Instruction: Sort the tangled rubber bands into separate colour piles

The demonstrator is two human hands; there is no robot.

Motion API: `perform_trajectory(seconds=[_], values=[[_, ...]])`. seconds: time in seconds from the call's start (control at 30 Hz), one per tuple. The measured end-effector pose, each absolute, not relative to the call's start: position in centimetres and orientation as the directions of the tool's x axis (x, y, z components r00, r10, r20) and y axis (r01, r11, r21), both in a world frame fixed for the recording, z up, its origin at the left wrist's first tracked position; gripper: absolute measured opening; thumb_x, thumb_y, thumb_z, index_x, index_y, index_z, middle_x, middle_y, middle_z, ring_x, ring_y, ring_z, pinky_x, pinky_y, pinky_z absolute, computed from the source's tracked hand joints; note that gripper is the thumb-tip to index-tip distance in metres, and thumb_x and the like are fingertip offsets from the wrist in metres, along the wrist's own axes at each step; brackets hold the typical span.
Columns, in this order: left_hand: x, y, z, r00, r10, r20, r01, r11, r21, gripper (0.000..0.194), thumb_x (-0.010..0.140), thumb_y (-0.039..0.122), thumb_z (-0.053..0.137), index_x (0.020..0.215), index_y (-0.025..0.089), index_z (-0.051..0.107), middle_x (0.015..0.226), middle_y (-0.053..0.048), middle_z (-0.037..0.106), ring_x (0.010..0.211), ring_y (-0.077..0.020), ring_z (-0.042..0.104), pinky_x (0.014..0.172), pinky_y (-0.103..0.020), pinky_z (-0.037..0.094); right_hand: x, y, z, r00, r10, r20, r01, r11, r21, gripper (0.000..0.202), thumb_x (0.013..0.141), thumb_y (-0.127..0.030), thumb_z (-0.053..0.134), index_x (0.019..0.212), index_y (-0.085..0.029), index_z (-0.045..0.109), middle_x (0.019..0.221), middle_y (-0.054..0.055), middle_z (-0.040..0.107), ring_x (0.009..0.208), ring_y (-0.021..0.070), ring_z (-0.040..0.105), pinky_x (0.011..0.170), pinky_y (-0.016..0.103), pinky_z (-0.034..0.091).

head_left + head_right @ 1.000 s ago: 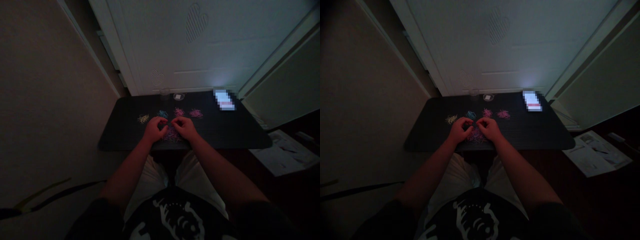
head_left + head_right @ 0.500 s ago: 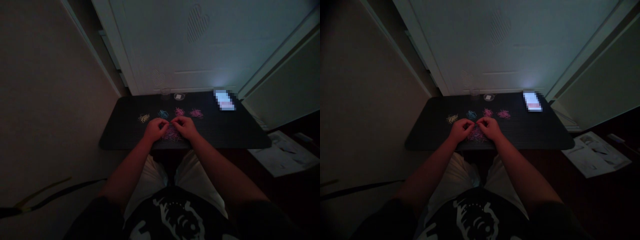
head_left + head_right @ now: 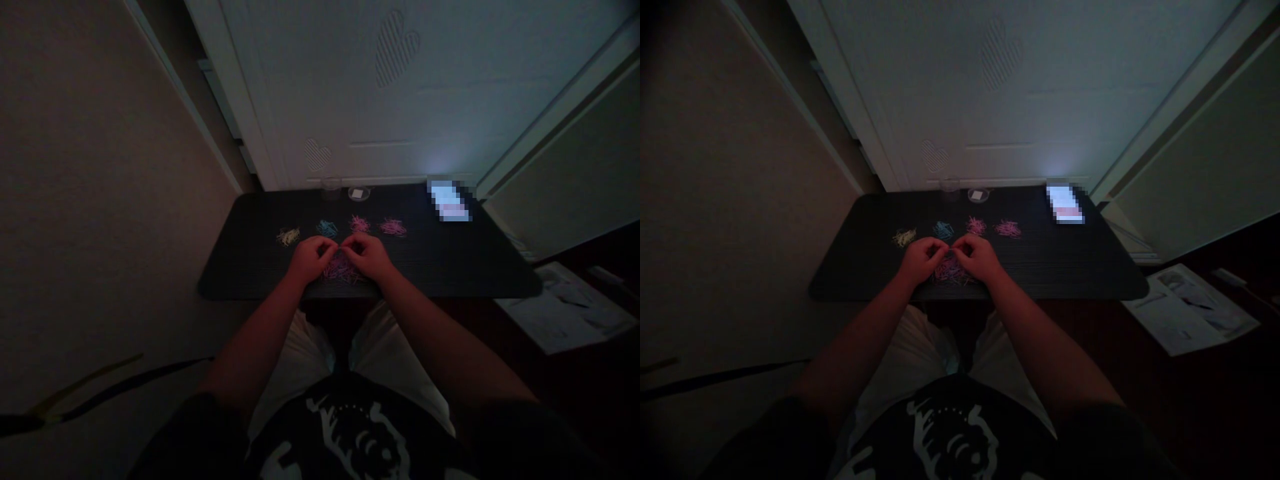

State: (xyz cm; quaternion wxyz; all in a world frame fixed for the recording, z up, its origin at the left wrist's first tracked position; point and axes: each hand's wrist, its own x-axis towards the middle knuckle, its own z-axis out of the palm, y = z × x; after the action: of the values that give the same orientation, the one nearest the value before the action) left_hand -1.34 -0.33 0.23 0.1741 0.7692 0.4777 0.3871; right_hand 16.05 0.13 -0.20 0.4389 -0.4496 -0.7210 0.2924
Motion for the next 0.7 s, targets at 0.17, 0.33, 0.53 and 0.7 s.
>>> perform_trajectory(seconds=[0.17, 0.33, 0.53, 0.7], values=[[-1.38, -0.42, 0.31, 0.239, 0.870, 0.431, 0.599, -0.481, 0.640, 0.016, 0.082, 0.030, 0.057, 0.081, 0.016, 0.066, 0.078, -0.003, 0.067, 0.073, -0.0142, 0.060, 0.068, -0.027, 0.048, 16.00, 0.18, -0.31, -0.191, 0.907, 0.374, 0.408, 0.420, -0.810, 0.007, 0.074, -0.023, 0.058, 0.072, -0.018, 0.063, 0.065, 0.001, 0.061, 0.058, 0.0121, 0.052, 0.056, 0.025, 0.041], [-1.47, -0.52, 0.32, 0.250, 0.866, 0.433, 0.575, -0.492, 0.654, 0.014, 0.079, 0.028, 0.059, 0.086, 0.017, 0.066, 0.080, -0.003, 0.068, 0.072, -0.0138, 0.060, 0.067, -0.027, 0.048, 15.92, 0.09, -0.22, -0.169, 0.916, 0.365, 0.386, 0.402, -0.830, 0.008, 0.073, -0.024, 0.058, 0.071, -0.018, 0.062, 0.063, 0.000, 0.060, 0.055, 0.0117, 0.051, 0.054, 0.025, 0.040], [-1.43, -0.48, 0.32, 0.273, 0.862, 0.427, 0.587, -0.501, 0.636, 0.011, 0.078, 0.025, 0.060, 0.084, 0.017, 0.066, 0.078, -0.002, 0.067, 0.072, -0.0139, 0.059, 0.068, -0.027, 0.048, 15.92, 0.04, -0.18, -0.184, 0.911, 0.368, 0.374, 0.411, -0.831, 0.007, 0.073, -0.024, 0.058, 0.071, -0.018, 0.061, 0.063, 0.000, 0.060, 0.056, 0.0119, 0.051, 0.054, 0.024, 0.040], [-1.45, -0.42, 0.34, 0.260, 0.864, 0.431, 0.593, -0.495, 0.635, 0.011, 0.078, 0.025, 0.059, 0.081, 0.017, 0.065, 0.075, -0.002, 0.066, 0.070, -0.0133, 0.059, 0.067, -0.026, 0.047, 16.03, 0.04, -0.21, -0.176, 0.911, 0.373, 0.352, 0.413, -0.840, 0.006, 0.072, -0.022, 0.058, 0.072, -0.017, 0.061, 0.064, 0.000, 0.059, 0.056, 0.0117, 0.051, 0.054, 0.025, 0.040]])
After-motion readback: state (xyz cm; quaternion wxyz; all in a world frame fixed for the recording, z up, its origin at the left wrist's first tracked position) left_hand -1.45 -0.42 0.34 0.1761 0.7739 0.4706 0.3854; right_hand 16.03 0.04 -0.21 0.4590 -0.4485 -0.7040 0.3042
